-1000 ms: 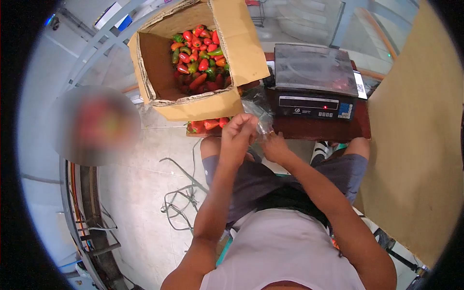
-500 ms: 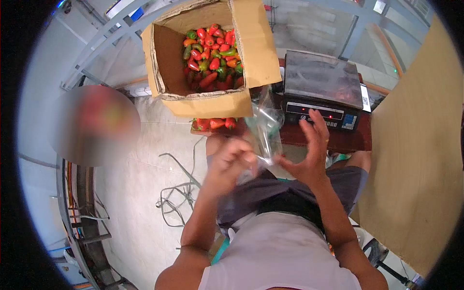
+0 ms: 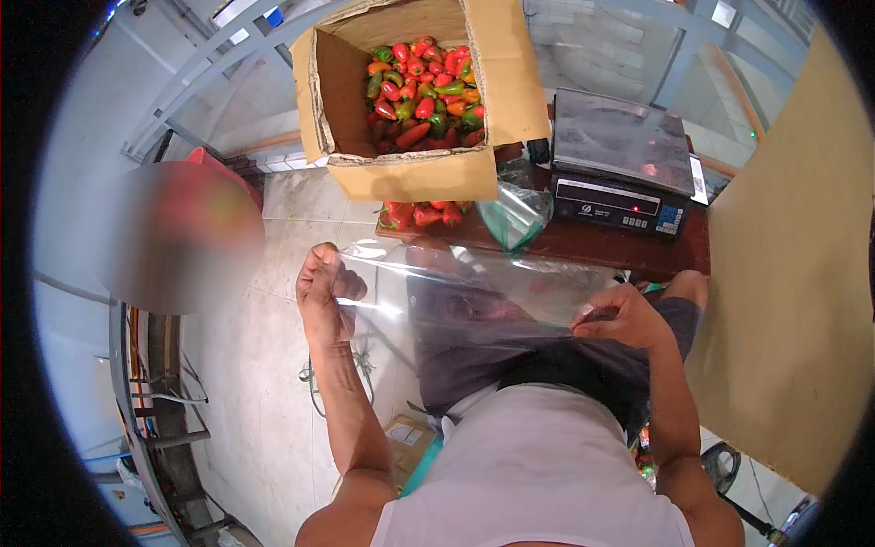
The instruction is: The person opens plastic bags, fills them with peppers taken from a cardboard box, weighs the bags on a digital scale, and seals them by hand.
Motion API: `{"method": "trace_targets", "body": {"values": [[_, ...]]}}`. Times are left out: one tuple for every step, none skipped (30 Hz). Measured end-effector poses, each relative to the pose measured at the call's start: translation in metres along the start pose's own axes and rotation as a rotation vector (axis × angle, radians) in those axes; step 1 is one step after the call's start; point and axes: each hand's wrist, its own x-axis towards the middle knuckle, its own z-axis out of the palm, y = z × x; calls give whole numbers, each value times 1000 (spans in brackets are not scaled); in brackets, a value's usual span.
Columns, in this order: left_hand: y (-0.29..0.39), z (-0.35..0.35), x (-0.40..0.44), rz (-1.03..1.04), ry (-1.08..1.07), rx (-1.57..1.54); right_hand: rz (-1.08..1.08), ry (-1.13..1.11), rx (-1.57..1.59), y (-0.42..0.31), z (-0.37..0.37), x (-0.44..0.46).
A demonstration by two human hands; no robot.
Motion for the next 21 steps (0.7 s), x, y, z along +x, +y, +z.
{"method": "trace_targets", "body": {"values": [[0, -5, 0, -3, 27, 5, 75, 23, 135, 4, 3, -4], [0, -8, -1, -5, 52, 7, 82, 44, 173, 6, 5, -5], [-1, -11, -1, -6, 67, 19, 87, 65, 209, 7, 8, -4], [-4, -14, -1, -9, 64, 28, 96, 88, 246, 7, 10, -4], [-8, -18, 0, -14, 60, 40, 84, 110, 296, 8, 14, -4], [-11, -21, 1, -19, 56, 52, 71, 133, 347, 8, 18, -3], [-13, -25, 3, -32, 53, 90, 56, 156, 396, 8, 20, -2], [-14, -29, 6, -45, 50, 130, 46, 163, 394, 8, 22, -2], [-16, -29, 7, -57, 47, 169, 37, 169, 392, 9, 24, -2], [-20, -27, 9, 90, 113, 364, 28, 175, 392, 10, 26, -2], [-25, -23, 13, 237, 178, 559, 31, 188, 373, 12, 28, -2], [-30, -15, 16, 387, 240, 754, 33, 203, 356, 14, 31, -2], [-27, 1, 13, 632, 363, 952, 35, 220, 341, 14, 34, -2], [-28, 16, 8, 698, 264, 944, 39, 228, 346, 12, 37, -1], [-31, 29, -2, 760, 168, 933, 44, 233, 348, 7, 40, 0], [-36, 43, -15, 819, 77, 919, 51, 234, 346, 3, 43, 1], [-46, 63, -34, 571, -193, 797, 27, 204, 403, 4, 45, 2], [-52, 84, -46, 370, -448, 742, 1, 171, 460, 5, 48, 3], [-57, 102, -58, 198, -573, 790, -25, 137, 518, 6, 51, 4], [-62, 115, -67, 24, -698, 832, -15, 135, 558, 5, 54, 3], [-69, 121, -70, -18, -665, 785, -6, 138, 600, 4, 57, 2]]}}
